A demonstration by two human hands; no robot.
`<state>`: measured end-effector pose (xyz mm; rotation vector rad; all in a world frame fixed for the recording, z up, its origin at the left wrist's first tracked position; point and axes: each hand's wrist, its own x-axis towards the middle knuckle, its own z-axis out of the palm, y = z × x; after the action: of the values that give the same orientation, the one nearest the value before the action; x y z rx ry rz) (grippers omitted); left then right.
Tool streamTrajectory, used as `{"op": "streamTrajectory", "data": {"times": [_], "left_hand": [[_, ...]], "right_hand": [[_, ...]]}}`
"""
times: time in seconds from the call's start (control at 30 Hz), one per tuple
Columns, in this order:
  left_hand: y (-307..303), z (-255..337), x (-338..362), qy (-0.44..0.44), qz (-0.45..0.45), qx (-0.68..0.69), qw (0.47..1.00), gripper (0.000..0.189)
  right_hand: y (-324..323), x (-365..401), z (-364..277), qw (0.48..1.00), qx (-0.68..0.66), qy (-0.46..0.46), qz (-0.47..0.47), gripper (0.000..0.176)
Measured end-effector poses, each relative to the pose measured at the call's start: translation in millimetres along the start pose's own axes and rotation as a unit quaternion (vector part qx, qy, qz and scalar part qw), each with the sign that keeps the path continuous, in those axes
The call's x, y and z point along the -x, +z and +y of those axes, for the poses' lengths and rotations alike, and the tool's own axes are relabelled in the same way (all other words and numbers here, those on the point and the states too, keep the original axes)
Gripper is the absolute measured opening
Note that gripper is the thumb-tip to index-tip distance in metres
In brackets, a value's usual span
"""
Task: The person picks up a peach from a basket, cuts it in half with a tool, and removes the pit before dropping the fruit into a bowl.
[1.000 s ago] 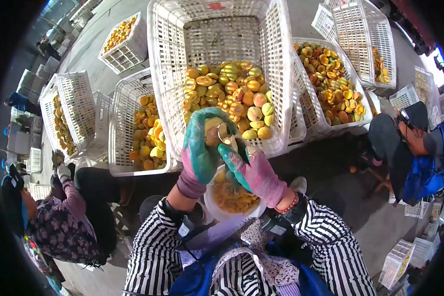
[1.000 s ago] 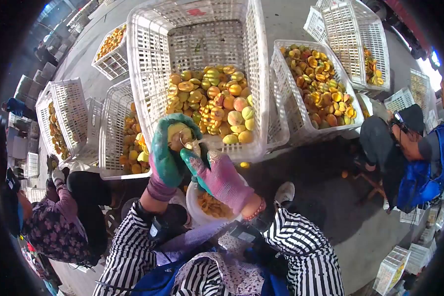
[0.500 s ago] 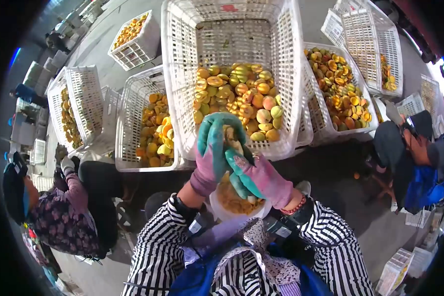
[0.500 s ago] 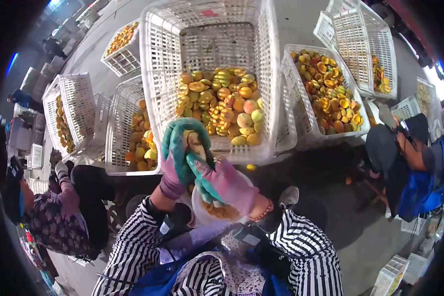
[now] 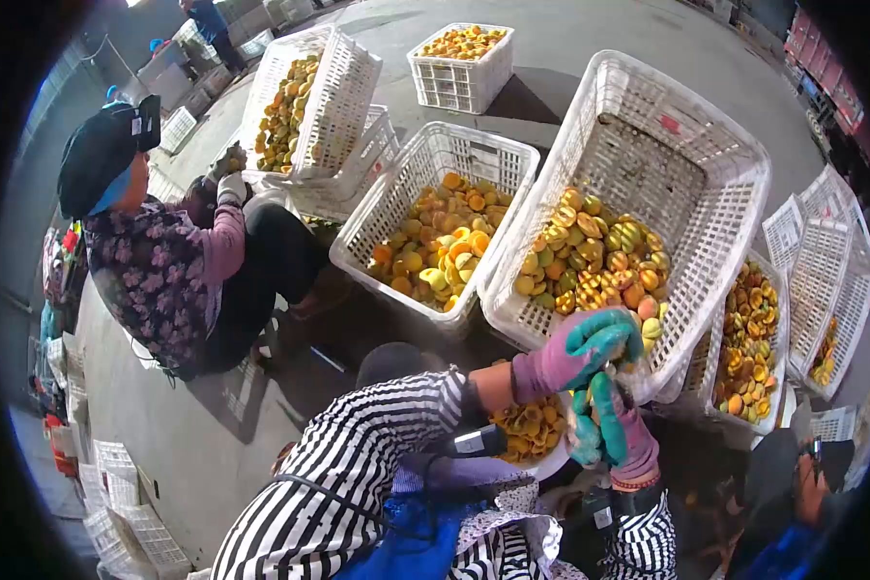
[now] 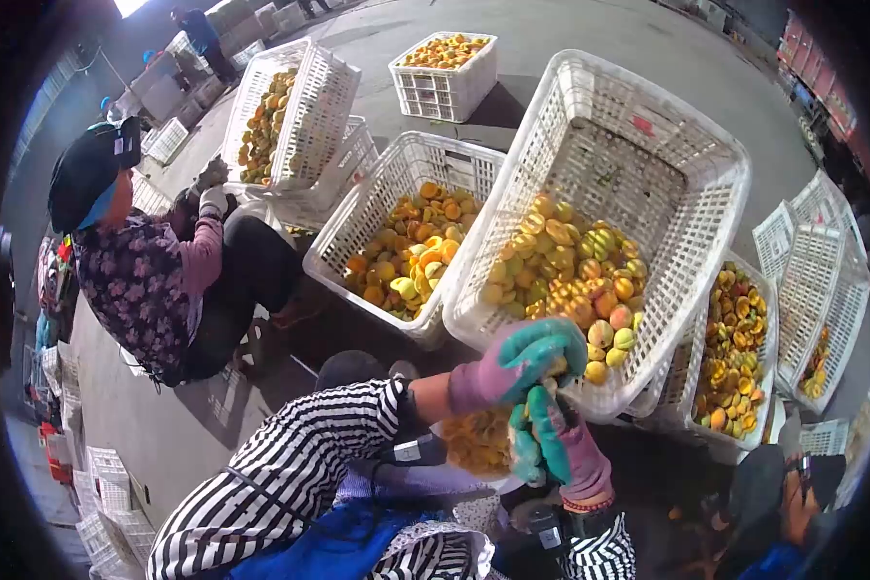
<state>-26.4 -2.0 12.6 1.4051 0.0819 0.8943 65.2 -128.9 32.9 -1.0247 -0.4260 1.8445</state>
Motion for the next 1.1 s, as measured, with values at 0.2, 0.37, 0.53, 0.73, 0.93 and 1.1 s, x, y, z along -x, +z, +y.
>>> {"op": "streamTrajectory", "data": {"times": [0.2,0.37,0.53,0.73,0.93,1.1], "left_hand": [[-3,7,7,-0.039,-0.052,0.031,0.997,0.039],[-2,6,13,-0.069,-0.098,0.094,0.988,0.047],[-5,-11,34,-0.062,-0.005,-0.087,0.994,0.031],[-63,13,26,-0.198,-0.023,-0.242,0.95,0.02],[-144,9,16,-0.004,0.127,-0.594,0.795,0.017],[-80,-21,-35,0.077,0.009,-0.719,0.691,0.026]], "right_hand": [[1,6,3,0.999,0.025,0.036,-0.011,0.037],[-1,11,12,0.996,0.014,0.063,-0.055,0.035],[3,13,30,0.992,0.118,0.025,0.046,0.039],[-34,14,52,0.879,0.473,0.017,0.061,0.045],[-66,29,75,0.828,0.546,-0.042,0.121,0.045],[-62,38,60,0.797,0.575,-0.104,0.15,0.048]]}}
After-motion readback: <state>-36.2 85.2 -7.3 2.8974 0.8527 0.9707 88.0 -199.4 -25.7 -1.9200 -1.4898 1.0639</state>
